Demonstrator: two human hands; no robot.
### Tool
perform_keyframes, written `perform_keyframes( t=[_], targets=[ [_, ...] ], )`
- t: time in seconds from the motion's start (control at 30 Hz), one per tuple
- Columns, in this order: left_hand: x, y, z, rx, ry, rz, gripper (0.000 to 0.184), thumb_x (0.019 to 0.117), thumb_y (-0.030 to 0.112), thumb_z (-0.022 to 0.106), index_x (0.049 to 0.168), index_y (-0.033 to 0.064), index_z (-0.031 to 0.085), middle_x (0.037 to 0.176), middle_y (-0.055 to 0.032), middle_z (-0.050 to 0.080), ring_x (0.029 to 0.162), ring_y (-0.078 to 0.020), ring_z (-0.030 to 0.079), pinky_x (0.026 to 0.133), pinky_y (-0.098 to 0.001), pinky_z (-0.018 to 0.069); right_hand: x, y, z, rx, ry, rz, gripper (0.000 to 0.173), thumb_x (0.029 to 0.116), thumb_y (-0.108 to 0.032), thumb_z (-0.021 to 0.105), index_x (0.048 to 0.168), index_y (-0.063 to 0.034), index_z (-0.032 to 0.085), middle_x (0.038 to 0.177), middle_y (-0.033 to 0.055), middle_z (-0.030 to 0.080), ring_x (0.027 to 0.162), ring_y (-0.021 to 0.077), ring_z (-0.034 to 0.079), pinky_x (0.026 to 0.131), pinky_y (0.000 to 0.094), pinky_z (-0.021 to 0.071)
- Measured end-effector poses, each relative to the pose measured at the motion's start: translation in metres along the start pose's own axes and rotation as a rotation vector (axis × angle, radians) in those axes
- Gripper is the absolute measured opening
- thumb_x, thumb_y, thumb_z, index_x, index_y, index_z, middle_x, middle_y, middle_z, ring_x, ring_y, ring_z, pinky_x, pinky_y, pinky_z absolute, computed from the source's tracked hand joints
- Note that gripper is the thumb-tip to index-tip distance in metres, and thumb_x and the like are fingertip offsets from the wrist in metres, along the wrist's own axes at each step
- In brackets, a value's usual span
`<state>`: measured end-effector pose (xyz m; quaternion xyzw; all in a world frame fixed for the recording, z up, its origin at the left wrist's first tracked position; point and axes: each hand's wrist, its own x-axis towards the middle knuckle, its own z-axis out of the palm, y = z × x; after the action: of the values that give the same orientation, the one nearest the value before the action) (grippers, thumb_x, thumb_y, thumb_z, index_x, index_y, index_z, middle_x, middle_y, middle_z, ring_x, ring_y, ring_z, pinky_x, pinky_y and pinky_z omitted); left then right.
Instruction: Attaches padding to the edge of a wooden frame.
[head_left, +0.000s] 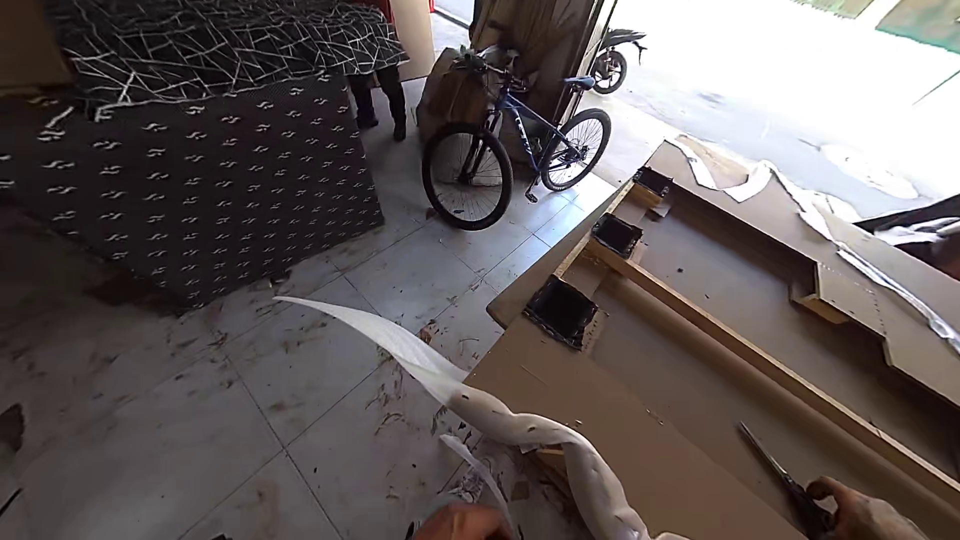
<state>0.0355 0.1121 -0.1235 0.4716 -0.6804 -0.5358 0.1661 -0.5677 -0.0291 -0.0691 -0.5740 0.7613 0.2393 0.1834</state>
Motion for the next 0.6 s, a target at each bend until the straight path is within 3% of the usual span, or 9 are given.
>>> perform_keyframes(
  t=[0.1,0.23,0.3,0.4,0.5,0.6],
  targets=[
    [-0.019,-0.002,-0.012,-0.044,0.184,0.005,0.029,0.1012,0.037,0.064,0.110,0.0119,0.075,0.102,-0.0026,0.076,0.097,-0.0143,0.073,0.093,-0.0422,0.0593,0.008,0.009,0.012,-0.060,0.056,-0.026,0.058,0.0710,-0.032,0.086,0.124,-0.0151,0.069,0.100,0.0220,0.074,0.096,0.0468,0.070,0.083,0.0701,0.0528],
    [-0.040,-0.022,-0.016,-0.045,0.319,-0.099,0.030,0.1000,0.033,0.066,0.113,0.0085,0.076,0.103,-0.0053,0.077,0.095,-0.0152,0.074,0.092,-0.0421,0.0603,0.007,0.023,0.022,-0.072,0.131,-0.098,0.050,0.0764,-0.033,0.083,0.123,-0.0229,0.069,0.099,0.0132,0.076,0.094,0.0389,0.072,0.083,0.0663,0.0546],
    [-0.043,-0.025,-0.017,-0.021,0.316,-0.091,0.030,0.1009,0.034,0.064,0.112,0.0077,0.075,0.102,-0.0067,0.077,0.094,-0.0159,0.074,0.090,-0.0421,0.0607,0.005,0.028,0.018,-0.021,0.240,-0.135,0.048,0.0804,-0.032,0.079,0.126,-0.0253,0.067,0.097,0.0086,0.076,0.090,0.0344,0.073,0.081,0.0640,0.0560],
    [-0.039,-0.013,-0.020,0.079,0.274,0.006,0.029,0.1015,0.034,0.064,0.111,0.0082,0.076,0.101,-0.0069,0.076,0.094,-0.0159,0.074,0.089,-0.0408,0.0607,-0.013,0.015,-0.001,0.065,0.431,-0.151,0.048,0.0858,-0.027,0.075,0.132,-0.0217,0.064,0.093,0.0118,0.075,0.082,0.0358,0.073,0.073,0.0646,0.0560],
    [-0.030,0.004,-0.026,0.196,0.202,0.123,0.029,0.1009,0.034,0.066,0.111,0.0092,0.075,0.101,-0.0068,0.076,0.094,-0.0164,0.073,0.087,-0.0408,0.0610,-0.057,-0.009,0.001,0.196,0.570,-0.294,0.048,0.0847,-0.027,0.075,0.129,-0.0143,0.064,0.090,0.0040,0.074,0.073,0.0225,0.072,0.069,0.0517,0.0608],
    [-0.016,0.016,-0.029,0.214,0.121,0.192,0.028,0.1005,0.032,0.067,0.111,0.0069,0.075,0.099,-0.0095,0.076,0.090,-0.0177,0.074,0.083,-0.0405,0.0618,-0.126,-0.028,0.025,0.255,0.579,-0.455,0.053,0.0795,-0.037,0.077,0.127,-0.0177,0.065,0.094,-0.0035,0.072,0.076,0.0121,0.070,0.069,0.0415,0.0627]
  ],
)
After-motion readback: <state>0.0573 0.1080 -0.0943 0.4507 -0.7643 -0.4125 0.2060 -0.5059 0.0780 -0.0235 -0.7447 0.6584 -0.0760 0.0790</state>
